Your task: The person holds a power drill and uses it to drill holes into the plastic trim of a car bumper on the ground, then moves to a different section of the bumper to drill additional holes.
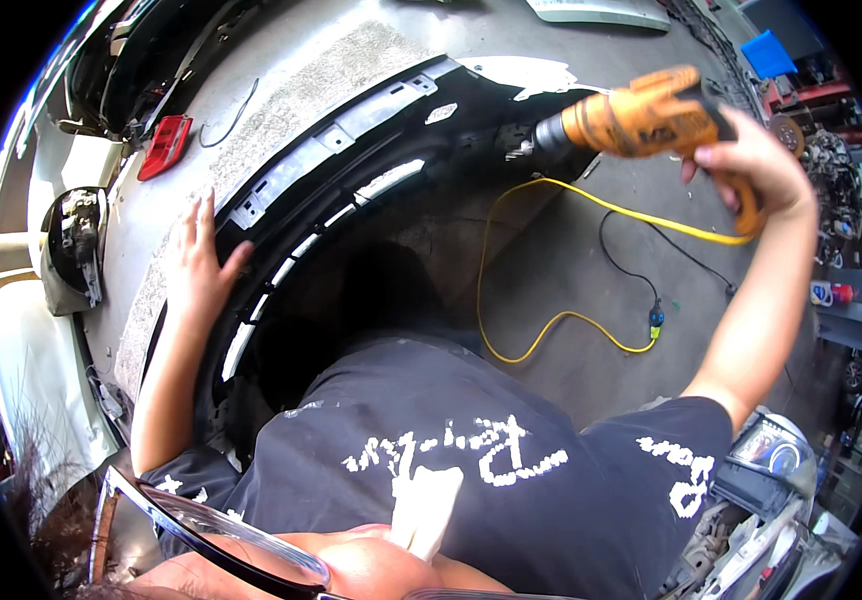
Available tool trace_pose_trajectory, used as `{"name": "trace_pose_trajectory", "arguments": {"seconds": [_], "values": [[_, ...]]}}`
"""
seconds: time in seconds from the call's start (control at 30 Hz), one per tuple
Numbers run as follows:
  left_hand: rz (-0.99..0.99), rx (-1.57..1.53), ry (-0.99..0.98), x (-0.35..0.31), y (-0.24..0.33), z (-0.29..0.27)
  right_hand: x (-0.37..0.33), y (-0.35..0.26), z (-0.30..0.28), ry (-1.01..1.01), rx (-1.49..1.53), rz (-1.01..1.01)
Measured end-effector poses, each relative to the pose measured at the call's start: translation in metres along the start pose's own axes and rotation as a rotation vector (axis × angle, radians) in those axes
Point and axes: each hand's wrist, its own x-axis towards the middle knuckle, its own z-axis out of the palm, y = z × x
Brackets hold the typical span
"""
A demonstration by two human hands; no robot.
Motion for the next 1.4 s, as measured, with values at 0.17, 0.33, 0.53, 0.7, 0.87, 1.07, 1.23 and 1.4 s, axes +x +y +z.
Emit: {"name": "trace_pose_trajectory", "arguments": {"seconds": [0.17,0.33,0.53,0.7,0.87,1.07,1.23,1.4], "values": [[0.038,0.156,0.062,0.017,-0.006,0.021,0.007,0.179,0.075,0.095,0.429,0.181],[-0.113,0.122,-0.076,0.072,-0.025,0.023,0.052,0.361,0.194,0.159,0.999,0.297],[-0.140,0.054,-0.137,0.152,-0.090,0.074,0.070,0.452,0.342,0.363,1.559,0.321],[-0.186,0.084,-0.212,0.212,-0.136,0.118,0.062,0.492,0.382,0.449,1.828,0.434],[-0.237,0.056,-0.283,0.260,-0.192,0.168,0.062,0.509,0.379,0.433,1.947,0.514],[-0.250,0.049,-0.345,0.295,-0.253,0.237,0.096,0.481,0.368,0.578,1.979,0.615],[-0.365,-0.020,-0.400,0.307,-0.282,0.305,0.109,0.467,0.359,0.654,1.900,0.645],[-0.463,-0.007,-0.561,0.304,-0.334,0.364,0.124,0.461,0.358,0.635,1.889,0.641]]}}
